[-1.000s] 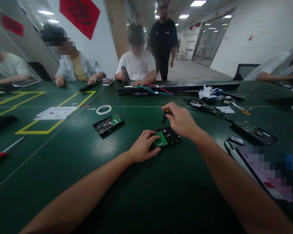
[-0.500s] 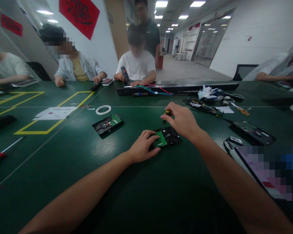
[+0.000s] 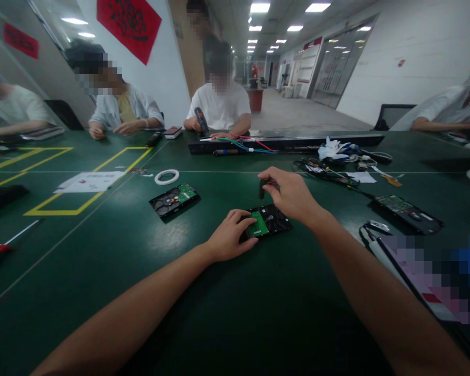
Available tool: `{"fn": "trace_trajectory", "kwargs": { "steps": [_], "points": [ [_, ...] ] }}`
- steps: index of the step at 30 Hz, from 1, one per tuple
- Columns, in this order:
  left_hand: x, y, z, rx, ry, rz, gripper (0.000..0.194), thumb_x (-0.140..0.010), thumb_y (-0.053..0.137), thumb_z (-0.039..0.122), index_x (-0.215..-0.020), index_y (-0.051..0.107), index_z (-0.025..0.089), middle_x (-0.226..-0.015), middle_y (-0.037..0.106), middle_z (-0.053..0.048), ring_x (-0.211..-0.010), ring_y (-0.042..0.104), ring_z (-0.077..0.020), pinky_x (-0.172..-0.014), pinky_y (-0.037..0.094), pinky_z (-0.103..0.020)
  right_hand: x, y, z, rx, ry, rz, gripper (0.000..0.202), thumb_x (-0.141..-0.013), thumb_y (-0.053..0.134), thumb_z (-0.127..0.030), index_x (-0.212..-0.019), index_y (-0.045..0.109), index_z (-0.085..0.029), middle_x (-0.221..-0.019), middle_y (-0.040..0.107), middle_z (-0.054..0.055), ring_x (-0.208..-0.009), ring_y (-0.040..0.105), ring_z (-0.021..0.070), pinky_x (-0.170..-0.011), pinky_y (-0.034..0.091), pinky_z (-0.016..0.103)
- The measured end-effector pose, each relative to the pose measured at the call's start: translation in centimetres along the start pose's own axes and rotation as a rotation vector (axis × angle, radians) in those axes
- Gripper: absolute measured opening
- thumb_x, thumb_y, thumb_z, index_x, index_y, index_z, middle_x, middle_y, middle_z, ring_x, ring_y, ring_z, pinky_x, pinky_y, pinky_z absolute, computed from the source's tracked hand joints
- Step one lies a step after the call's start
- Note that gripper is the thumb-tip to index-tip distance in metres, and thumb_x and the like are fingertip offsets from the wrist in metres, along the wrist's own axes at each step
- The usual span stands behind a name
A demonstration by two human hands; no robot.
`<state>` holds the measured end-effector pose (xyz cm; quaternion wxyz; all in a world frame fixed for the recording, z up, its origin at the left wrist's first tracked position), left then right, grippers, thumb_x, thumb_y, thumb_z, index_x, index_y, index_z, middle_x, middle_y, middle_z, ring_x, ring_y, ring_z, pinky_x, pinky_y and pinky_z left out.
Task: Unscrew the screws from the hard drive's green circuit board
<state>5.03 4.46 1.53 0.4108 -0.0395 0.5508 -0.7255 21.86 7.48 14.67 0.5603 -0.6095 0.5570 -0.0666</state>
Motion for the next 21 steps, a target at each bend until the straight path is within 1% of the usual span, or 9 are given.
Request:
{"fn": "trace_trajectory", "kwargs": {
  "steps": [3,6,10,14,16,18,21],
  "points": [
    [-0.01,0.07,-0.11,0.005,0.006,0.003,0.056,-0.095,0.072,0.041,-0.146,0.057,0.024,-0.144,0.055,-0.015,-0.137,0.049,-0.0354,-0.113,0.051,-0.059,0.04,0.05,0.19,0.021,0.017,-0.008,0.027,-0.093,0.059,-0.009,-0.115,0.067,-0.022,-0.108,0.077,0.008,-0.098,0.072,0.0259,-0.090,0.052,0.041],
    [0.01,0.13,-0.23,0.001,0.008,0.007,0.056,-0.095,0.072,0.042,-0.146,0.058,0.024,-0.144,0.054,-0.015,-0.137,0.049,-0.0352,-0.114,0.050,-0.059,-0.05,0.02,-0.02,0.075,0.013,-0.011,0.022,-0.094,0.062,-0.012,-0.114,0.067,-0.021,-0.108,0.076,0.009,-0.096,0.070,0.0264,-0.090,0.052,0.041],
    [0.03,0.14,-0.21,-0.005,0.007,0.007,0.056,-0.096,0.072,0.042,-0.146,0.057,0.022,-0.145,0.054,-0.016,-0.138,0.049,-0.0351,-0.115,0.050,-0.058,-0.15,0.01,-0.39,0.138,0.019,-0.007,0.014,-0.095,0.069,-0.022,-0.109,0.066,-0.021,-0.111,0.073,0.010,-0.102,0.068,0.0277,-0.091,0.050,0.041],
    [0.01,0.06,-0.08,-0.001,0.011,0.007,0.056,-0.096,0.071,0.042,-0.146,0.057,0.023,-0.144,0.055,-0.016,-0.137,0.049,-0.0355,-0.113,0.050,-0.059,-0.10,-0.02,-0.37,0.177,0.041,0.007,0.012,-0.097,0.070,-0.029,-0.106,0.066,-0.022,-0.107,0.072,0.009,-0.100,0.067,0.0274,-0.089,0.049,0.040],
    [0.01,0.00,-0.04,0.000,0.009,0.007,0.056,-0.095,0.072,0.042,-0.146,0.058,0.023,-0.144,0.055,-0.016,-0.137,0.049,-0.0355,-0.114,0.050,-0.059,-0.10,-0.07,-0.29,0.176,0.039,0.005,0.012,-0.097,0.069,-0.028,-0.107,0.066,-0.022,-0.109,0.073,0.010,-0.101,0.068,0.0278,-0.090,0.050,0.040],
    [0.01,-0.02,-0.03,0.001,0.005,0.004,0.055,-0.095,0.072,0.041,-0.145,0.058,0.022,-0.144,0.055,-0.016,-0.137,0.049,-0.0355,-0.114,0.050,-0.058,-0.13,-0.17,-0.24,0.146,0.027,-0.002,0.012,-0.096,0.067,-0.023,-0.108,0.067,-0.021,-0.111,0.075,0.010,-0.102,0.069,0.0280,-0.091,0.050,0.041],
    [0.04,-0.02,-0.01,-0.003,0.005,0.000,0.055,-0.096,0.071,0.042,-0.145,0.058,0.022,-0.144,0.055,-0.016,-0.138,0.048,-0.0353,-0.114,0.050,-0.058,-0.14,-0.22,-0.25,0.047,0.009,-0.031,0.020,-0.094,0.065,-0.015,-0.112,0.069,-0.022,-0.111,0.078,0.008,-0.099,0.072,0.0265,-0.091,0.052,0.041]
  ]
}}
Point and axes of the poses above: each hand's wrist, its own x-axis away from the middle knuckle, its own y-axis out of the palm, z = x × y, the point moved 6 cm from there along -x, towards the middle knuckle
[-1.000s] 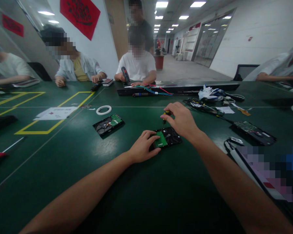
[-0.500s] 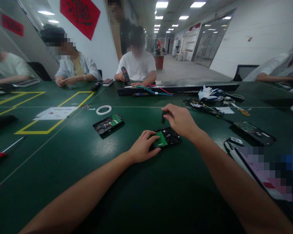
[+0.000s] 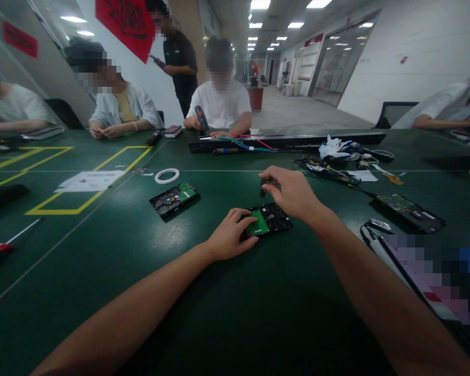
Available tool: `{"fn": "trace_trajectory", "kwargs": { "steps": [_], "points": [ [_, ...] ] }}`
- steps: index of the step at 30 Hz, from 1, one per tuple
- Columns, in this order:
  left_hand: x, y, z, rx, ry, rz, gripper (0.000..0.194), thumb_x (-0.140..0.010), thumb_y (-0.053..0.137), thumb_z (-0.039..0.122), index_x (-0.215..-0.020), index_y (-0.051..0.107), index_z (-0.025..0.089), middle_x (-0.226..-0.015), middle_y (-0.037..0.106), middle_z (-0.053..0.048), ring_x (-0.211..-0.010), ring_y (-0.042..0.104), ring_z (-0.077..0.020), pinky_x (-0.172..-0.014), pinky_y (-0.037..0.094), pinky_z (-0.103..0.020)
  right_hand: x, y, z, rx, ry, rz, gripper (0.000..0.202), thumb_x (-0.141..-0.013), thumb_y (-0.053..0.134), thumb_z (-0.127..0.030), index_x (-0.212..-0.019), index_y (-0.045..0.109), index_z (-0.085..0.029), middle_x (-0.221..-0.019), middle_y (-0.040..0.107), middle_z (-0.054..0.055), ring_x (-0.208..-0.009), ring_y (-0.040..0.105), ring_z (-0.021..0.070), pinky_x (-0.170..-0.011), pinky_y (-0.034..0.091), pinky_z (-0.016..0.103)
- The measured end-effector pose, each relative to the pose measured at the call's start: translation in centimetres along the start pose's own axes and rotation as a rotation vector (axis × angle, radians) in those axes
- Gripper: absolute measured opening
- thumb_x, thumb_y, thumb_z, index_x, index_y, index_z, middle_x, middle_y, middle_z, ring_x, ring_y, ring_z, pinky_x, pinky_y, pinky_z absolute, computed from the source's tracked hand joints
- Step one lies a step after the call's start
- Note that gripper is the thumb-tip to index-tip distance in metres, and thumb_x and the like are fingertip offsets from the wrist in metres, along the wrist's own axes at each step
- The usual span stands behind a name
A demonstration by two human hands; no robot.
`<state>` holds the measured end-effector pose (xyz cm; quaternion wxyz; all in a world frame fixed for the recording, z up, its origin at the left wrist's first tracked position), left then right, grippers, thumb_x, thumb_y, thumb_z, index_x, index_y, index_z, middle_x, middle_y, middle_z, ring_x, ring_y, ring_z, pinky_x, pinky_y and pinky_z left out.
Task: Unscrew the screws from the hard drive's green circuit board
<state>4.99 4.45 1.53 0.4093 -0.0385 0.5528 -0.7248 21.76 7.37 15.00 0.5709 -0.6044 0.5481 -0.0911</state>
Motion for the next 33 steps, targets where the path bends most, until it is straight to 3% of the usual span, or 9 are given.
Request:
{"fn": "trace_trajectory", "kwargs": {
  "steps": [4,12,20,24,33],
  "points": [
    [0.02,0.00,-0.06,-0.006,-0.003,-0.002,0.055,-0.097,0.071,0.043,-0.146,0.057,0.024,-0.144,0.055,-0.015,-0.139,0.048,-0.0355,-0.113,0.051,-0.060,0.04,0.13,-0.17,-0.068,-0.007,-0.035,0.027,-0.093,0.061,-0.012,-0.115,0.069,-0.025,-0.112,0.079,0.005,-0.099,0.073,0.0254,-0.091,0.053,0.041],
    [-0.01,0.03,-0.06,0.008,-0.003,0.001,0.055,-0.095,0.072,0.042,-0.145,0.058,0.025,-0.145,0.054,-0.015,-0.138,0.049,-0.0357,-0.114,0.050,-0.060,-0.11,0.13,-0.08,0.050,0.012,0.007,0.013,-0.093,0.072,-0.024,-0.106,0.067,-0.024,-0.110,0.074,0.008,-0.104,0.068,0.0281,-0.094,0.050,0.043],
    [0.02,-0.07,0.03,0.001,0.003,-0.001,0.055,-0.096,0.071,0.041,-0.146,0.057,0.023,-0.145,0.054,-0.016,-0.139,0.048,-0.0355,-0.114,0.050,-0.060,-0.01,0.34,0.20,0.017,0.001,-0.012,0.022,-0.092,0.065,-0.013,-0.112,0.066,-0.023,-0.111,0.076,0.008,-0.100,0.070,0.0267,-0.090,0.051,0.041],
    [-0.02,-0.25,0.19,0.002,-0.006,-0.004,0.054,-0.096,0.071,0.041,-0.145,0.057,0.023,-0.144,0.054,-0.016,-0.138,0.049,-0.0354,-0.114,0.050,-0.059,-0.01,0.26,0.28,0.041,0.023,-0.009,0.021,-0.094,0.065,-0.016,-0.114,0.066,-0.023,-0.108,0.078,0.008,-0.095,0.071,0.0273,-0.088,0.052,0.042],
    [0.03,0.10,-0.18,-0.002,0.004,0.004,0.055,-0.096,0.071,0.043,-0.146,0.057,0.024,-0.144,0.054,-0.015,-0.137,0.049,-0.0355,-0.113,0.051,-0.060,0.21,0.49,0.65,-0.012,-0.016,0.043,0.021,-0.097,0.066,-0.023,-0.118,0.071,-0.025,-0.120,0.074,0.010,-0.111,0.068,0.0281,-0.099,0.052,0.046]
  ]
}}
Point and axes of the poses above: each hand's wrist, its own x-axis away from the middle knuckle, its own y-axis out of the palm, z = x × y, the point moved 6 cm from there along -x, towards the middle knuckle
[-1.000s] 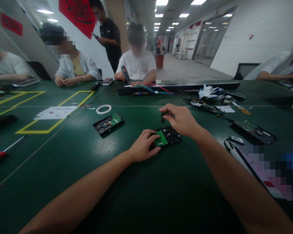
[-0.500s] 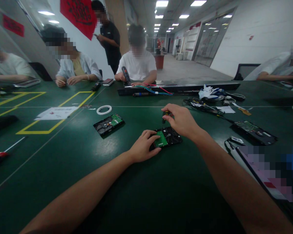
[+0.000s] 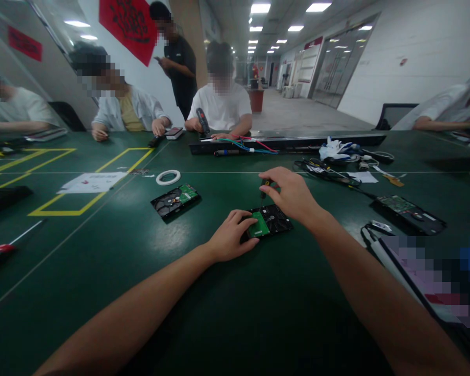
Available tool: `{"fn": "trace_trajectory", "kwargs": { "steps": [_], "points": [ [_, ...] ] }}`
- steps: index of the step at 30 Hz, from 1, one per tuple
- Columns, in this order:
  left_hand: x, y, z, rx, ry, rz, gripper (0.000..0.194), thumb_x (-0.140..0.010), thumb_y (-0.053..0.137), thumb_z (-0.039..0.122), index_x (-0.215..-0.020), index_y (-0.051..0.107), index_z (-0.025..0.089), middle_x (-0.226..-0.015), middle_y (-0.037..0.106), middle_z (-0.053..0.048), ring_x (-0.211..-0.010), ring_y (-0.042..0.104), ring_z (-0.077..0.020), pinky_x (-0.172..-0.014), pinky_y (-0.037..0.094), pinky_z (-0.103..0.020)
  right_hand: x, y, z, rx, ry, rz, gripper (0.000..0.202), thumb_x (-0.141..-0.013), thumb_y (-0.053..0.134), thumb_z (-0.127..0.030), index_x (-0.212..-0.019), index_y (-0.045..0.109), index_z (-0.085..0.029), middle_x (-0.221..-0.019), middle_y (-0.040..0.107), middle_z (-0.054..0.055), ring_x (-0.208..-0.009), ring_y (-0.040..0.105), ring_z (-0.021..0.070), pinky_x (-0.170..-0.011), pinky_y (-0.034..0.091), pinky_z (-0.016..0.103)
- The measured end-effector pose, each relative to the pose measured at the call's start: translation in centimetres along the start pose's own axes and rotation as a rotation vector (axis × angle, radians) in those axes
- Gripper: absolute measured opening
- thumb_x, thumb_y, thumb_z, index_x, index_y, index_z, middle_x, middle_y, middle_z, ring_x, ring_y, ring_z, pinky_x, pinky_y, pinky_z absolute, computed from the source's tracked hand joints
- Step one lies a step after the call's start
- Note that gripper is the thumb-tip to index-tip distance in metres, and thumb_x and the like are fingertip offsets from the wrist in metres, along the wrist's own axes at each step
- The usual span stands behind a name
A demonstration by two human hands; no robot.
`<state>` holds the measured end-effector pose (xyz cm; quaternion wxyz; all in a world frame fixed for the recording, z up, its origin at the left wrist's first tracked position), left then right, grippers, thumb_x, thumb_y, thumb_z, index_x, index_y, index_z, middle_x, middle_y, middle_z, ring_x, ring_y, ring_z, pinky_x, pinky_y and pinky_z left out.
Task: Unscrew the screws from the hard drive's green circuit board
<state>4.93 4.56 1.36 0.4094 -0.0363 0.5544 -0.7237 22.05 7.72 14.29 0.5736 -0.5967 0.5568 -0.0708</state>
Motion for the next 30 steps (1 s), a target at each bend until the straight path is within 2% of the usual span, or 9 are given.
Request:
{"fn": "trace_trajectory", "kwargs": {
  "steps": [3,8,13,19,24,30],
  "points": [
    [0.00,-0.04,0.04,0.006,0.002,0.001,0.055,-0.096,0.071,0.044,-0.146,0.057,0.025,-0.144,0.054,-0.015,-0.137,0.050,-0.0356,-0.113,0.051,-0.060,0.11,-0.03,0.35,-0.017,0.018,0.053,0.021,-0.099,0.065,-0.027,-0.119,0.072,-0.024,-0.118,0.072,0.011,-0.108,0.068,0.0274,-0.096,0.054,0.045],
    [-0.02,-0.09,0.08,0.005,-0.003,-0.001,0.054,-0.097,0.071,0.043,-0.145,0.058,0.023,-0.144,0.055,-0.016,-0.138,0.049,-0.0356,-0.113,0.051,-0.060,-0.03,0.09,-0.38,-0.029,-0.024,0.015,0.024,-0.096,0.061,-0.015,-0.117,0.069,-0.021,-0.118,0.073,0.011,-0.111,0.068,0.0279,-0.100,0.052,0.044],
    [-0.05,-0.06,-0.03,0.014,-0.007,0.002,0.056,-0.095,0.072,0.043,-0.146,0.057,0.026,-0.145,0.055,-0.015,-0.138,0.049,-0.0365,-0.113,0.050,-0.062,-0.10,0.20,0.02,-0.040,0.046,0.015,0.029,-0.093,0.058,-0.011,-0.120,0.062,-0.023,-0.115,0.074,0.010,-0.103,0.069,0.0270,-0.095,0.053,0.043],
    [-0.05,-0.21,0.20,0.001,-0.010,-0.005,0.055,-0.096,0.071,0.043,-0.145,0.057,0.024,-0.145,0.055,-0.015,-0.138,0.050,-0.0359,-0.112,0.051,-0.060,-0.11,-0.10,0.08,0.061,0.027,0.023,0.015,-0.095,0.065,-0.019,-0.109,0.063,-0.023,-0.107,0.072,0.009,-0.096,0.067,0.0265,-0.090,0.051,0.042],
    [-0.04,-0.22,0.21,0.002,-0.002,-0.005,0.055,-0.097,0.070,0.043,-0.146,0.057,0.022,-0.144,0.054,-0.016,-0.138,0.049,-0.0353,-0.114,0.050,-0.058,-0.16,-0.20,-0.22,0.082,0.034,0.020,0.016,-0.095,0.072,-0.028,-0.106,0.064,-0.022,-0.104,0.072,0.009,-0.092,0.066,0.0257,-0.088,0.050,0.040],
    [0.00,-0.07,-0.02,-0.006,-0.002,-0.006,0.055,-0.097,0.070,0.044,-0.146,0.057,0.021,-0.144,0.054,-0.016,-0.139,0.048,-0.0350,-0.114,0.050,-0.057,-0.32,0.10,-0.50,0.068,0.005,-0.020,0.016,-0.096,0.065,-0.018,-0.111,0.064,-0.021,-0.111,0.075,0.010,-0.100,0.069,0.0275,-0.091,0.051,0.042]
  ]
}}
Point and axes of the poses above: each hand's wrist, its own x-axis away from the middle knuckle, its own y-axis out of the palm, z = x × y, the point moved 6 cm from there along -x, towards the middle knuckle
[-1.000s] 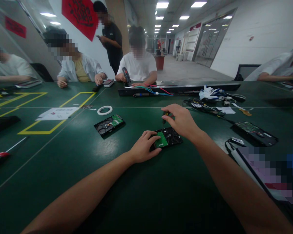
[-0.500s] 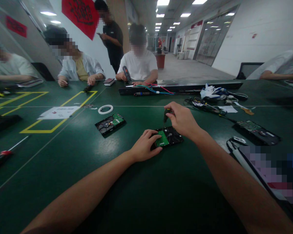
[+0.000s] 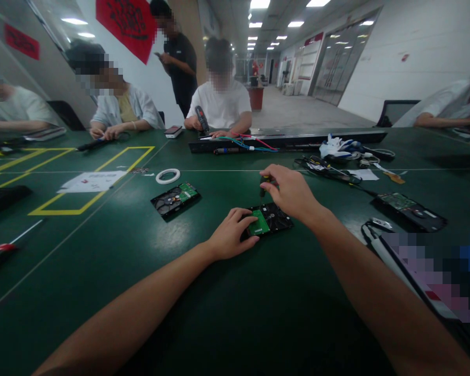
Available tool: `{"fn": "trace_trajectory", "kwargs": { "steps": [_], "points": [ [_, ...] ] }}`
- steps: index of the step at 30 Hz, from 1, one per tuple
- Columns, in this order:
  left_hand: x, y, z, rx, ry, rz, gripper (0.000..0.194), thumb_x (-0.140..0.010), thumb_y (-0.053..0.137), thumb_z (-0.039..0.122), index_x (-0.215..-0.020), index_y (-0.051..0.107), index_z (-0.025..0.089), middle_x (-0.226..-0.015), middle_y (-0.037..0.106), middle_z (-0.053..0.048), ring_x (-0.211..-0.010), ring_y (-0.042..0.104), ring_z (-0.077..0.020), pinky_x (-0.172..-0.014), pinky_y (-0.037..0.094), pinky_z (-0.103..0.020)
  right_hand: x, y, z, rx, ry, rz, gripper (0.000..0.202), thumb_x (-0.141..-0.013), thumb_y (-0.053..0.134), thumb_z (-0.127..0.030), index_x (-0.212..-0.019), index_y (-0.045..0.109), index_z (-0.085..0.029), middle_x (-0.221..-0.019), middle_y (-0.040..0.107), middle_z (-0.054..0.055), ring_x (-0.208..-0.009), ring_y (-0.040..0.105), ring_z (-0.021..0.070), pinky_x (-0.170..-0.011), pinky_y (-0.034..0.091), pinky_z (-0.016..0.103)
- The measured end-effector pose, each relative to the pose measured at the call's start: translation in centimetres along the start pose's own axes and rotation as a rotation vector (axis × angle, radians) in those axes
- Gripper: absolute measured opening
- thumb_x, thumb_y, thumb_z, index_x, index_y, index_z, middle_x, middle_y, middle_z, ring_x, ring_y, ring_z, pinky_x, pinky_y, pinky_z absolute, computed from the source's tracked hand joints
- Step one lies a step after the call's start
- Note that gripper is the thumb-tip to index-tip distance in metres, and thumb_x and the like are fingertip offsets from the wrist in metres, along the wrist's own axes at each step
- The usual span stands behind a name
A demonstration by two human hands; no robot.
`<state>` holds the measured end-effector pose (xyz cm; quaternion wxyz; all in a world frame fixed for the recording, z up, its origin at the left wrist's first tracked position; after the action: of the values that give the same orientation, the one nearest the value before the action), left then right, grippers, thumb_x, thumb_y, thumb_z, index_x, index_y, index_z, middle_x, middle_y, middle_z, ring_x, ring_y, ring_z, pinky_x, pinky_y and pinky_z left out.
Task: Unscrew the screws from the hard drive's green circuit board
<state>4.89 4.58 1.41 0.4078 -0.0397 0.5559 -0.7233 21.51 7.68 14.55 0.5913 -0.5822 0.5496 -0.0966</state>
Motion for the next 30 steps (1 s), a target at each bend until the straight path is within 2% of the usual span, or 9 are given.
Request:
{"fn": "trace_trajectory", "kwargs": {
  "steps": [4,9,17,24,30],
  "points": [
    [-0.01,0.08,-0.05,0.000,-0.008,-0.005,0.056,-0.097,0.070,0.045,-0.146,0.057,0.023,-0.144,0.054,-0.016,-0.139,0.048,-0.0358,-0.113,0.051,-0.059,0.09,-0.01,0.16,-0.018,0.022,0.001,0.020,-0.096,0.062,-0.016,-0.115,0.065,-0.022,-0.111,0.077,0.010,-0.100,0.071,0.0272,-0.091,0.052,0.042],
    [-0.05,0.04,0.06,0.010,-0.002,0.003,0.055,-0.096,0.071,0.043,-0.146,0.057,0.025,-0.145,0.054,-0.015,-0.138,0.049,-0.0361,-0.113,0.051,-0.060,0.10,-0.20,0.15,0.028,0.040,0.014,0.015,-0.097,0.068,-0.024,-0.112,0.068,-0.021,-0.110,0.077,0.010,-0.099,0.071,0.0279,-0.091,0.051,0.042],
    [-0.03,-0.03,0.12,0.008,0.008,0.018,0.055,-0.096,0.072,0.041,-0.146,0.057,0.023,-0.143,0.055,-0.016,-0.137,0.049,-0.0362,-0.113,0.051,-0.060,0.02,-0.09,0.17,0.126,0.044,0.038,0.018,-0.099,0.071,-0.032,-0.112,0.069,-0.020,-0.106,0.075,0.009,-0.096,0.069,0.0262,-0.084,0.048,0.037],
    [0.02,0.00,0.04,0.020,0.004,0.014,0.055,-0.096,0.072,0.042,-0.146,0.057,0.024,-0.144,0.054,-0.015,-0.138,0.049,-0.0362,-0.112,0.051,-0.060,0.28,-0.37,0.35,0.249,0.102,0.081,0.023,-0.097,0.072,-0.043,-0.104,0.067,-0.022,-0.098,0.070,0.008,-0.085,0.063,0.0242,-0.072,0.040,0.034],
    [-0.03,-0.11,0.16,0.015,0.013,0.019,0.054,-0.096,0.071,0.042,-0.146,0.057,0.024,-0.143,0.055,-0.015,-0.137,0.050,-0.0357,-0.112,0.051,-0.060,0.21,-0.37,-0.01,0.250,0.092,0.076,0.023,-0.097,0.073,-0.042,-0.105,0.067,-0.021,-0.101,0.071,0.009,-0.087,0.065,0.0255,-0.073,0.041,0.035]
  ]
}}
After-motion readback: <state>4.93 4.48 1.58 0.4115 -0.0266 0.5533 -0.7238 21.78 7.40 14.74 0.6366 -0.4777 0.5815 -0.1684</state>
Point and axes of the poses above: each hand's wrist, its own x-axis away from the middle knuckle, its own y-axis out of the palm, z = x × y, the point moved 6 cm from there along -x, towards the middle knuckle
